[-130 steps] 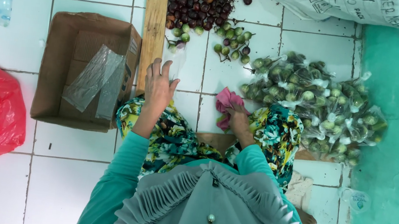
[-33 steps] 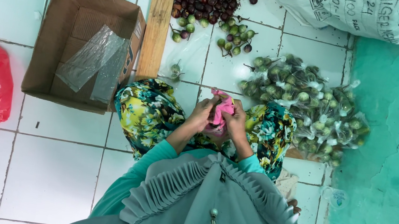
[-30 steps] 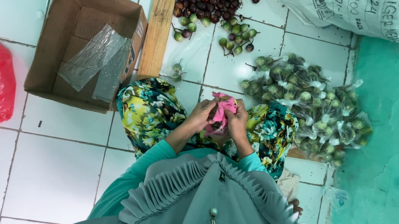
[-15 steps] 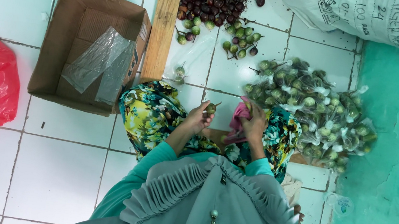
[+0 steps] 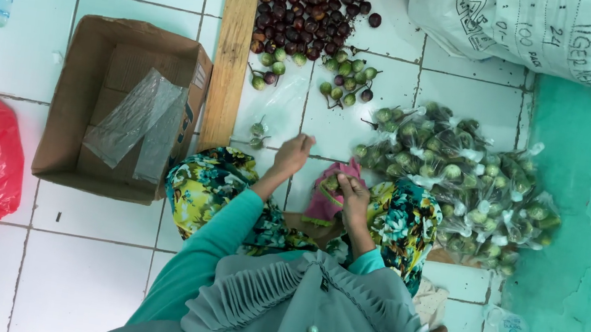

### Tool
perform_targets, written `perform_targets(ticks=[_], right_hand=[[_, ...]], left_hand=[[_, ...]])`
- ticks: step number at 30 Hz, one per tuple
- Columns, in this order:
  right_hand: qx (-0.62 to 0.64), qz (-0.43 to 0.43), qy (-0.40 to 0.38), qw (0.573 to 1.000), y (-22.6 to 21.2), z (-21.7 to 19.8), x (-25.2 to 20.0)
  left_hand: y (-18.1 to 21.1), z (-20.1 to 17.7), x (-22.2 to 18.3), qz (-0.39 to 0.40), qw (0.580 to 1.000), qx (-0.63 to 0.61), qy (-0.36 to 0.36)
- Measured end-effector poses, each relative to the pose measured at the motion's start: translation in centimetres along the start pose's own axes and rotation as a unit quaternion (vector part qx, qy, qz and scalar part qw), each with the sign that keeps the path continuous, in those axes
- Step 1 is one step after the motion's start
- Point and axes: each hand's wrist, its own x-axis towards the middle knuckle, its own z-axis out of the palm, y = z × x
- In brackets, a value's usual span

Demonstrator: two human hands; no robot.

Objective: Sorting small eggplants and placing them into plastic bags

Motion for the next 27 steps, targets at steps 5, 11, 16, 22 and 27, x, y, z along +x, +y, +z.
perform_targets(ticks=[5,11,16,22,27], right_hand=[[0.032,0.056,0.036,0.997,-9.7,1.3,-3.4],[0.029,0.107,0.025,0.993,-8.8,-1.3,-2.7],[0.044,0.099,-0.039,0.993,-5.7,-3.3,-2.3],[0.031,0.098,-0.102,0.990,-4.5,-3.1,-1.4],[0.063,0.016,-0.086,0.994,-3.9,-2.3,-0.2]], left_hand=[[3.4,-5.9,10.0,0.114,0.970,0.211,0.047],[-0.1,-4.9,19.6,0.071,0.882,0.464,0.046],[-1.6,-4.1,22.9,0.018,0.862,0.505,-0.046],[0.6,-7.7,16.6,0.205,0.842,0.497,0.038],[7.9,-14.2,1.2,0.295,0.898,0.311,-0.097]])
